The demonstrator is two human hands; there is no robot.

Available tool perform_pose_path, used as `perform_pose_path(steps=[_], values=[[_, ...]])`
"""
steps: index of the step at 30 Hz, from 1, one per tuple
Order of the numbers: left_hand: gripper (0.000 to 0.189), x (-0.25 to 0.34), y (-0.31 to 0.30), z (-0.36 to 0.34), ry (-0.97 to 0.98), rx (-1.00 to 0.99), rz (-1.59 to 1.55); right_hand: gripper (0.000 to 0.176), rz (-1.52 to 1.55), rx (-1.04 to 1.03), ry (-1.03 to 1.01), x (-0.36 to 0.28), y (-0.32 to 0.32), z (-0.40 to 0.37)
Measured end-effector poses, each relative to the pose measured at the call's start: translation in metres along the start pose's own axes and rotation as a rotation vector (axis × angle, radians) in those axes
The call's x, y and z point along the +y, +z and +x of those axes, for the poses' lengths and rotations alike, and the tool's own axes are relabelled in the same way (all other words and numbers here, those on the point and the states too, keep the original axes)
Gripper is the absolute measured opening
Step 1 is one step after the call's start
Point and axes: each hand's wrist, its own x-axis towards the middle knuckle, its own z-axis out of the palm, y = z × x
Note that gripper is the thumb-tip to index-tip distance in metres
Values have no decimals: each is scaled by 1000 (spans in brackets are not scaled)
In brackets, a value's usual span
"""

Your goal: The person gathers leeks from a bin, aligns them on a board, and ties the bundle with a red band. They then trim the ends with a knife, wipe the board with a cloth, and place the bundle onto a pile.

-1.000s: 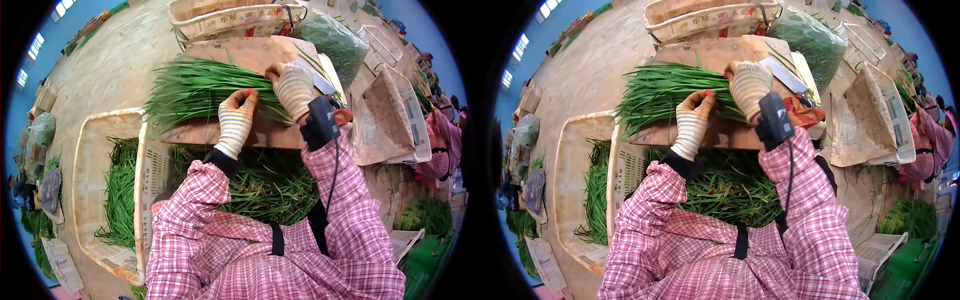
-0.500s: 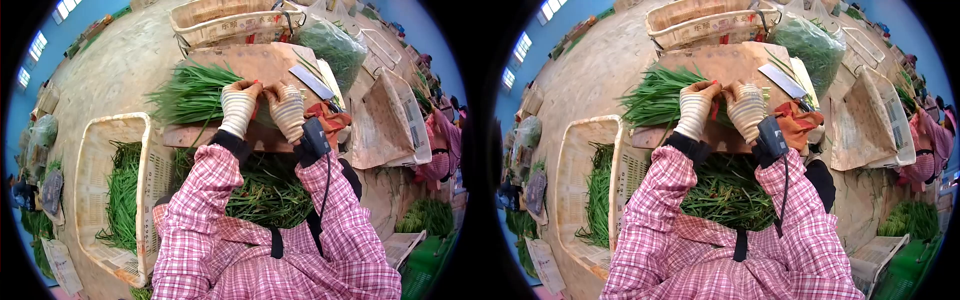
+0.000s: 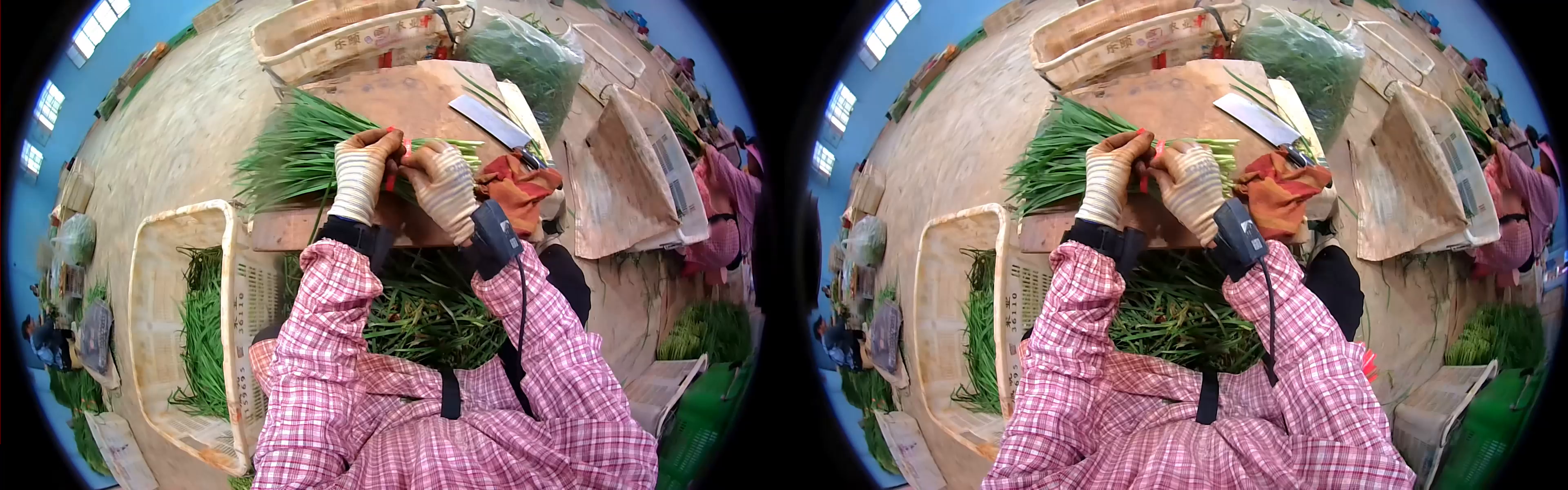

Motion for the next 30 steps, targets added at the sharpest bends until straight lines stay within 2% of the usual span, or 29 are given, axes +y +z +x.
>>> perform_pose_path(steps=[2,5,8,9,11,13,14,15,17,18,20,21,22,23,25,27,28,30], values=[[22,-2,-2,4,15,-28,52,14,-60,-5,139,-11,-2,8],[34,-3,-13,15,-33,-146,196,15,158,-121,501,-14,-6,20],[37,-6,-20,15,34,-302,230,22,113,-178,605,-3,-5,35],[42,-2,-18,11,133,-361,359,23,76,-196,633,-6,-8,40],[45,6,-22,-2,134,-461,404,26,87,-199,671,-9,-9,45],[38,-1,-13,-7,216,-319,422,26,83,-213,676,-3,-4,46],[35,-17,-14,4,251,-246,441,31,21,-275,584,2,-7,46],[32,-16,-9,3,286,-174,461,34,203,-188,627,4,-12,46],[24,-15,-2,-3,178,-122,378,40,566,-9,701,10,-24,47],[23,-14,1,-6,156,-100,342,44,331,-39,544,12,-28,52],[18,-19,-1,-2,150,-98,331,42,-41,-282,439,12,-28,51],[18,-28,-4,3,225,-89,365,41,-227,-396,382,4,-29,53],[17,-35,-7,7,301,-81,399,39,-277,-419,301,-1,-25,56],[18,-42,-10,11,379,-72,432,38,-135,-397,383,4,-19,55],[23,-36,-7,1,347,-52,389,38,151,-356,541,17,-3,51],[24,-36,-1,-6,381,-14,251,31,279,-283,523,17,5,45],[22,-41,-1,-5,443,40,318,30,323,-258,513,14,7,43],[20,-42,2,-11,382,68,145,24,360,-274,525,10,5,45]])
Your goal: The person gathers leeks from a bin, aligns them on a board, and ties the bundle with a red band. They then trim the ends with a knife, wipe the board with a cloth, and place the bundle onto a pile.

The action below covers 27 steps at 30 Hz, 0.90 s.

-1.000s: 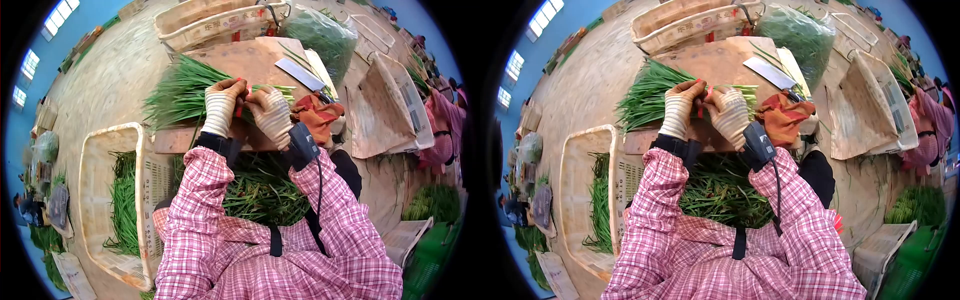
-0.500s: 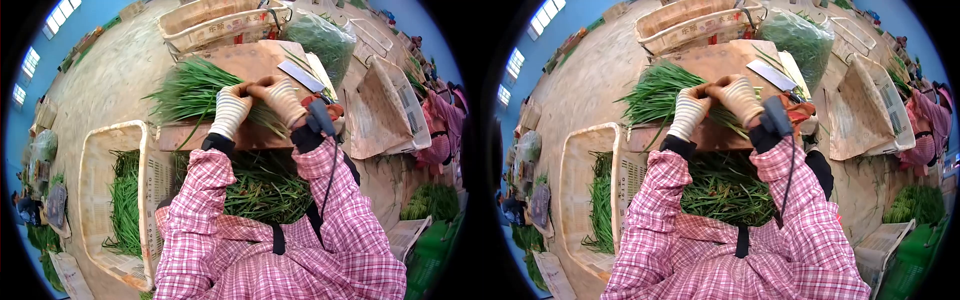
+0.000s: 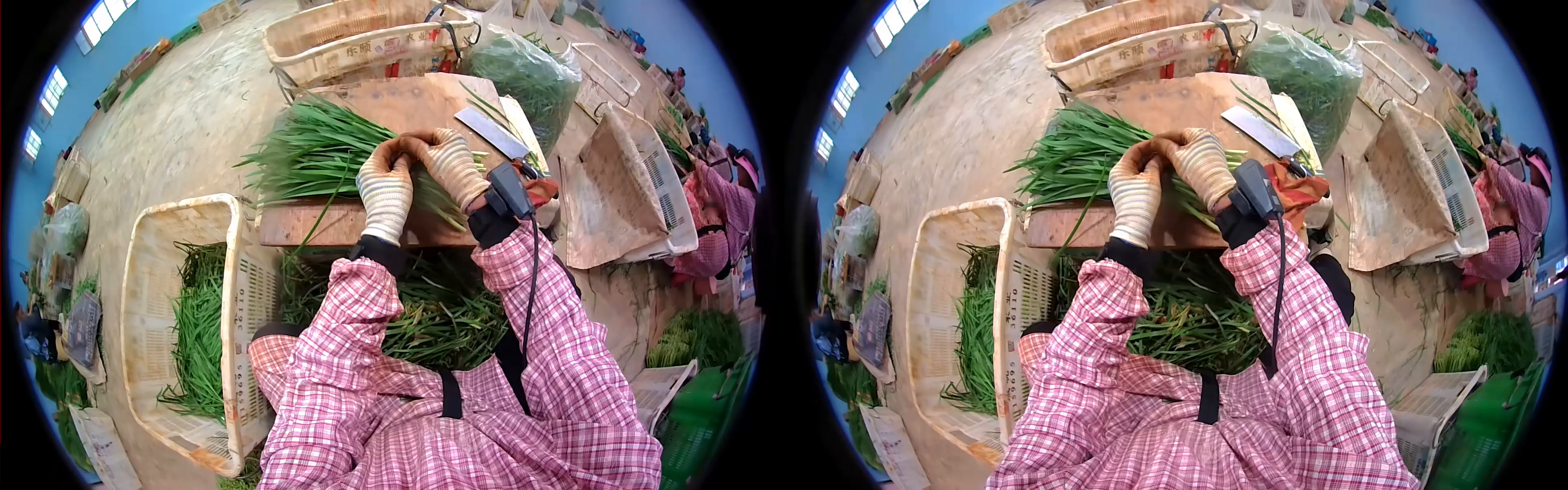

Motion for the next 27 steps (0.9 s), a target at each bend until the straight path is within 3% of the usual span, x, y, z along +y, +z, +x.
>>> perform_pose_path(steps=[2,4,6,9,14,17,21,22,25,27], values=[[14,22,4,-10,-135,94,-166,24,-73,48,15,2,0,0],[12,21,2,-7,-145,118,-162,26,-226,76,-3,5,2,-2],[11,20,0,-6,-167,116,-186,24,-163,43,-23,7,-1,3],[12,4,-1,-5,-77,100,-235,21,-35,-78,-56,5,-14,7],[17,-2,-7,-6,-20,33,-231,22,-531,-213,-338,8,-23,12],[25,-6,-12,-12,22,27,-252,21,-573,-237,-458,11,-19,14],[36,-10,-20,-13,4,86,-57,15,-482,-327,-427,6,-19,17],[36,-11,-21,-13,4,113,24,16,-518,-289,-452,6,-19,19],[33,-5,-24,-12,75,29,394,18,-357,-112,-216,3,-22,17],[21,-2,-24,-15,108,22,441,28,-230,144,-74,17,-29,35]])
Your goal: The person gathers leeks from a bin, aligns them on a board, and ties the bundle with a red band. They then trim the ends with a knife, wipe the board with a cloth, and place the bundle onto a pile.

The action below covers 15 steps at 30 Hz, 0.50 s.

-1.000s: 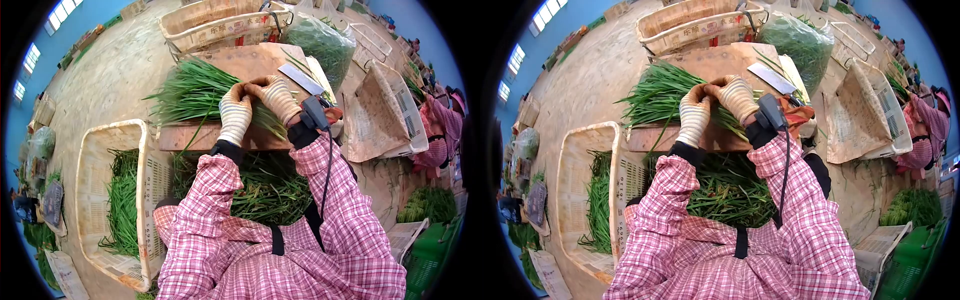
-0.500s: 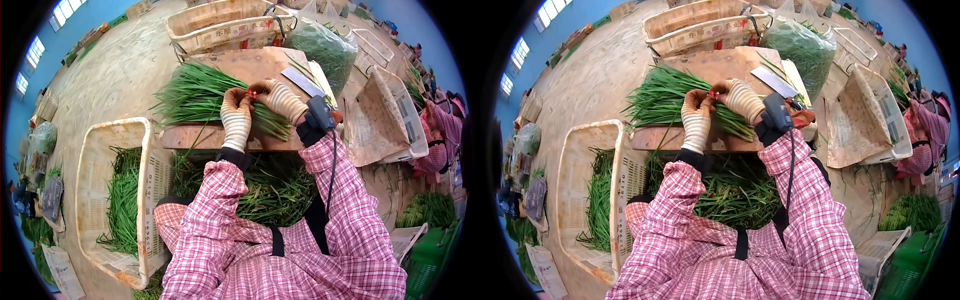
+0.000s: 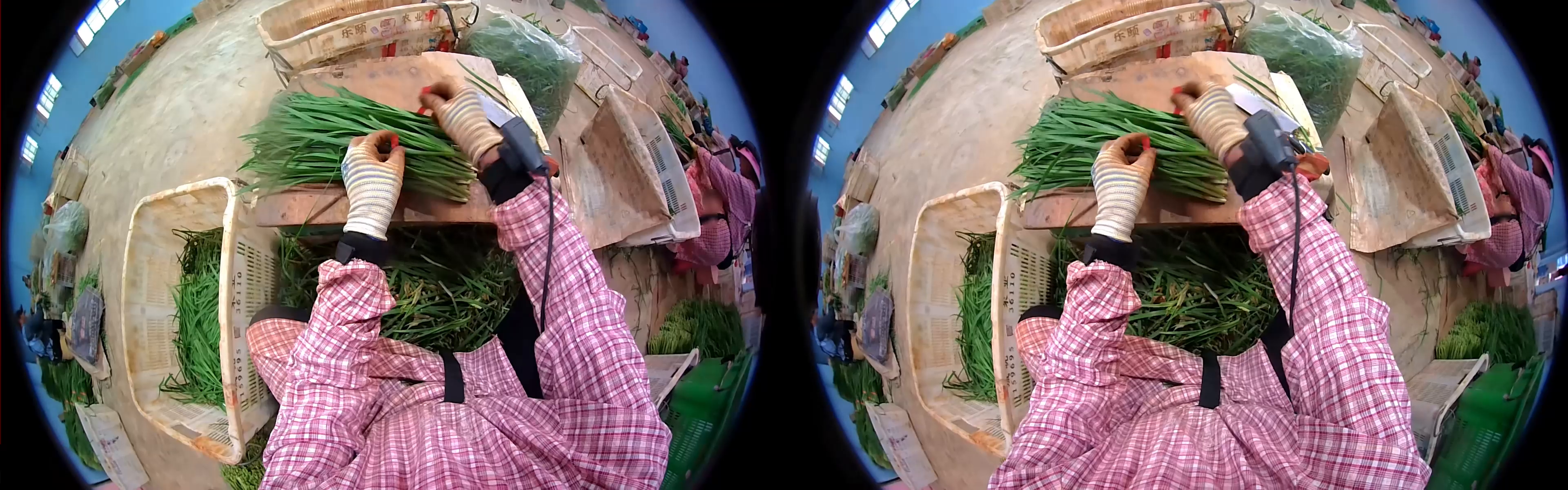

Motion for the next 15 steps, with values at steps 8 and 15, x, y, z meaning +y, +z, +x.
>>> perform_pose_path(steps=[8,15], values=[[7,15,-6,-21,-38,-10,-311,32,-282,16,278,25,-21,26],[10,22,-10,-68,55,8,-140,20,-744,-17,-108,-56,0,-33]])
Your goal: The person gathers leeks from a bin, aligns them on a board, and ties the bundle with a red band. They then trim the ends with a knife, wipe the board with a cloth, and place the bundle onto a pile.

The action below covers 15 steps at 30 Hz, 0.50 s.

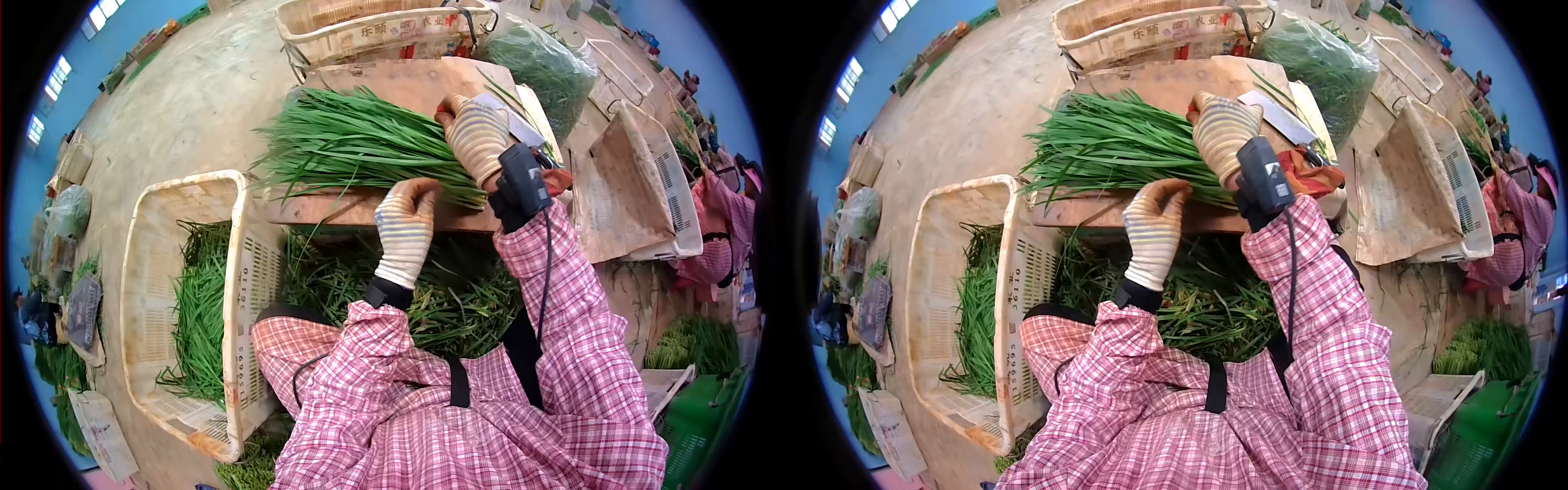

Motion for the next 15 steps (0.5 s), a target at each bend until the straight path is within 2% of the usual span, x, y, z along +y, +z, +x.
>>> perform_pose_path(steps=[2,4,7,10,11,13,15], values=[[12,14,1,2,44,-15,22,21,45,1,-18,5,9,-3],[11,23,5,22,-27,-47,-64,22,146,5,-7,11,16,-5],[9,19,14,59,-132,-119,-209,21,238,-83,126,16,0,-3],[10,16,15,88,-377,-233,-223,28,187,-45,169,17,2,1],[11,8,19,96,-322,-230,-68,31,169,-32,185,17,3,2],[12,-2,25,104,-287,-217,-1,33,177,13,226,6,5,-2],[13,-5,26,102,-409,-200,-184,35,185,57,260,-7,7,-9]])
